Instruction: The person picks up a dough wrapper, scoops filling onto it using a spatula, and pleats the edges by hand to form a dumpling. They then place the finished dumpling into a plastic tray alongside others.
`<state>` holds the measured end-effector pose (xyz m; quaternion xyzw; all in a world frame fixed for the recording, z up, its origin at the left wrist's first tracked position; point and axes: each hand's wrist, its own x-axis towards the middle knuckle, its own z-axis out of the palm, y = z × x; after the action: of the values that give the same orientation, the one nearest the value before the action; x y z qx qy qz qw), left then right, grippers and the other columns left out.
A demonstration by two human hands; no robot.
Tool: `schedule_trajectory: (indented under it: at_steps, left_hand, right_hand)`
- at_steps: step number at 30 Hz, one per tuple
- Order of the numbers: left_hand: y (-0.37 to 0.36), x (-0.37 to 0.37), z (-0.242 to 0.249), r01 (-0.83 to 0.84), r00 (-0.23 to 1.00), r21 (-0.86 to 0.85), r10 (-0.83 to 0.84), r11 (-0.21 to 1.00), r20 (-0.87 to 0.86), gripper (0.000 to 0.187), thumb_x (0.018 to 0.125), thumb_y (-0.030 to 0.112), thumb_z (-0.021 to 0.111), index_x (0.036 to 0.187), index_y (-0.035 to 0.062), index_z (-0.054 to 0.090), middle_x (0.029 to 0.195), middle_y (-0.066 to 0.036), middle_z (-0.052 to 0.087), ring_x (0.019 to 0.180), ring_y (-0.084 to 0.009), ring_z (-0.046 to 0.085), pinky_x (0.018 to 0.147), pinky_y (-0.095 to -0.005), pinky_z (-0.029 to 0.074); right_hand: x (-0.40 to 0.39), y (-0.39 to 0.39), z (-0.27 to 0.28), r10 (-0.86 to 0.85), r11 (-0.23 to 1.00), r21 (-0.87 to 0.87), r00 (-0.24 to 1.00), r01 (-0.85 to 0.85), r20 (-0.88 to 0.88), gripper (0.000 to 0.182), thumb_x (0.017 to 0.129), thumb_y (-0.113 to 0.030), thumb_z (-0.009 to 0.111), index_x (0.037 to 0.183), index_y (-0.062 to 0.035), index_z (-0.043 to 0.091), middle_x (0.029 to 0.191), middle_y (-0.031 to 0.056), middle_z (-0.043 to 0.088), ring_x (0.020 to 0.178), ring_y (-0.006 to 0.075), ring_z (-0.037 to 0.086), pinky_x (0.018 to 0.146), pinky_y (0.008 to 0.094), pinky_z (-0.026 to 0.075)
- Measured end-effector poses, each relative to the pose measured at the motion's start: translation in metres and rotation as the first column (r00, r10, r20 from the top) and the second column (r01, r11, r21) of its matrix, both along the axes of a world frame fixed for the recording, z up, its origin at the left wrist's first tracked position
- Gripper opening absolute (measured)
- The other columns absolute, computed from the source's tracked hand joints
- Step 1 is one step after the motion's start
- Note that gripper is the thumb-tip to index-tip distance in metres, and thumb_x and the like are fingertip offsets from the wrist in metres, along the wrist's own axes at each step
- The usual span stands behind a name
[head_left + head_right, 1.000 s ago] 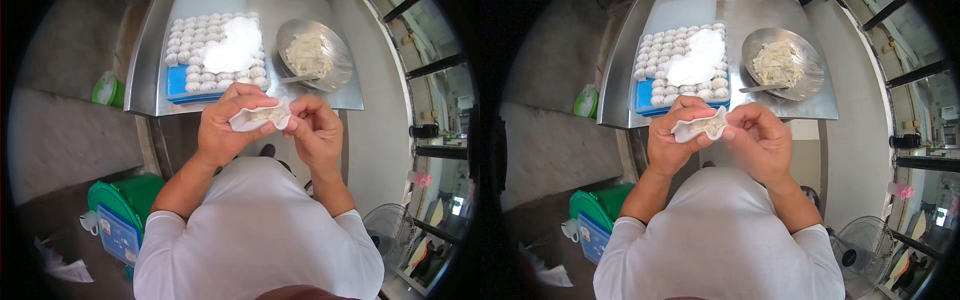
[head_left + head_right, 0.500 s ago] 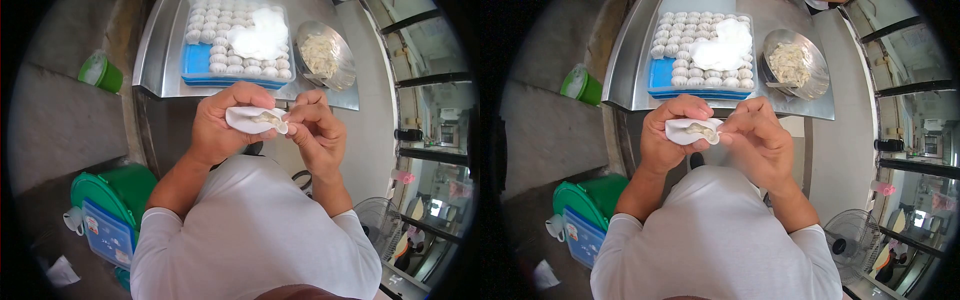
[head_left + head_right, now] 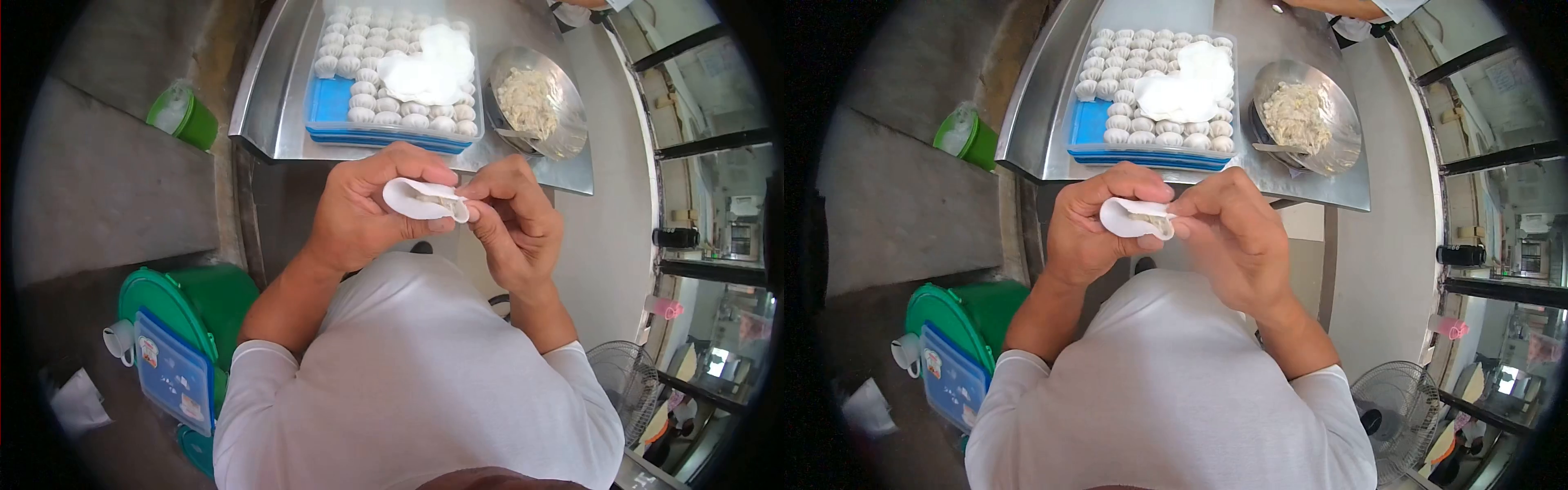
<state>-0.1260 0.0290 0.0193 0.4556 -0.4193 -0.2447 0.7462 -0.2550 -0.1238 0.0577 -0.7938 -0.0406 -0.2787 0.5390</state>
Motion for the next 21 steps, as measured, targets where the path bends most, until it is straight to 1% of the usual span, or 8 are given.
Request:
schedule_trajectory:
  at_steps: [2,3,5,9,11,15,17,21]
  left_hand:
    - [-0.005,-0.009,0.006,-0.036,0.985,-0.013,0.033,0.999,-0.167,0.035,0.075,-0.004,0.085,0.107,0.0033,0.071,0.11,-0.006,0.068,0.102,-0.0133,0.064,0.09,-0.0289,0.054]
    - [-0.01,-0.01,0.006,-0.036,0.987,-0.012,0.033,0.999,-0.158,0.035,0.075,-0.004,0.085,0.107,0.0033,0.071,0.11,-0.006,0.068,0.102,-0.0133,0.064,0.09,-0.0289,0.054]
    - [-0.019,-0.012,0.001,-0.023,0.995,-0.041,0.019,0.999,-0.099,0.036,0.074,-0.006,0.084,0.107,0.0028,0.071,0.109,-0.007,0.068,0.103,-0.0142,0.064,0.091,-0.0302,0.054]
    - [-0.029,-0.02,0.01,0.006,1.0,-0.013,-0.006,1.0,0.019,0.036,0.074,-0.008,0.084,0.107,0.0012,0.071,0.11,-0.008,0.068,0.105,-0.0156,0.064,0.092,-0.0311,0.054]
    - [-0.035,-0.028,0.01,-0.066,0.988,0.008,0.066,0.998,-0.14,0.044,0.07,-0.002,0.088,0.11,0.0016,0.071,0.114,-0.012,0.069,0.105,-0.0183,0.065,0.093,-0.0316,0.052]
    - [-0.045,-0.027,0.004,-0.073,0.996,-0.036,0.071,0.997,-0.056,0.044,0.07,-0.002,0.088,0.11,0.0002,0.07,0.114,-0.013,0.068,0.105,-0.0186,0.065,0.093,-0.0317,0.052]
    - [-0.047,-0.027,0.011,0.027,0.999,-0.005,-0.027,1.0,0.017,0.039,0.078,-0.009,0.08,0.113,-0.0011,0.068,0.114,-0.01,0.065,0.107,-0.0172,0.063,0.094,-0.0317,0.052]
    - [-0.054,-0.033,0.01,-0.007,1.0,-0.005,0.007,1.0,-0.006,0.037,0.08,-0.009,0.079,0.114,-0.001,0.068,0.114,-0.011,0.064,0.108,-0.017,0.062,0.092,-0.0321,0.053]
  right_hand:
    - [-0.005,-0.008,0.002,0.024,0.998,-0.063,0.999,-0.026,-0.022,0.018,0.086,0.007,0.069,0.103,0.003,0.065,0.101,0.0102,0.06,0.092,0.0187,0.059,0.079,0.0301,0.051]
    - [-0.007,-0.009,0.002,0.024,0.998,-0.063,1.0,-0.025,-0.013,0.018,0.086,0.007,0.069,0.103,0.003,0.065,0.101,0.0102,0.06,0.092,0.0187,0.059,0.079,0.0301,0.051]
    - [-0.01,-0.01,-0.001,-0.002,0.986,0.168,1.0,0.005,-0.019,0.018,0.085,0.008,0.069,0.102,0.0034,0.065,0.101,0.0112,0.06,0.09,0.0199,0.06,0.077,0.0313,0.052]
    - [-0.017,-0.023,0.003,-0.035,0.999,0.033,0.999,0.035,0.003,0.018,0.086,0.008,0.068,0.102,0.0036,0.065,0.1,0.0112,0.06,0.091,0.02,0.06,0.078,0.0317,0.053]
    - [-0.021,-0.033,0.001,-0.024,0.999,-0.027,1.0,0.025,0.009,0.019,0.086,0.007,0.069,0.104,0.0036,0.065,0.102,0.0109,0.06,0.092,0.0199,0.059,0.079,0.032,0.053]
    - [-0.023,-0.041,-0.002,0.006,1.0,-0.003,0.999,-0.005,0.054,0.019,0.086,0.007,0.069,0.103,0.0032,0.065,0.101,0.0104,0.061,0.09,0.0195,0.059,0.078,0.0317,0.052]
    - [-0.025,-0.04,0.0,-0.047,0.983,0.176,0.998,0.042,0.028,0.017,0.085,0.006,0.069,0.101,0.0029,0.065,0.098,0.0098,0.062,0.087,0.0191,0.059,0.075,0.0311,0.051]
    - [-0.027,-0.054,-0.004,-0.021,0.999,0.037,0.999,0.02,0.042,0.017,0.085,0.006,0.069,0.102,0.0022,0.065,0.098,0.0087,0.062,0.086,0.0178,0.057,0.074,0.0304,0.049]
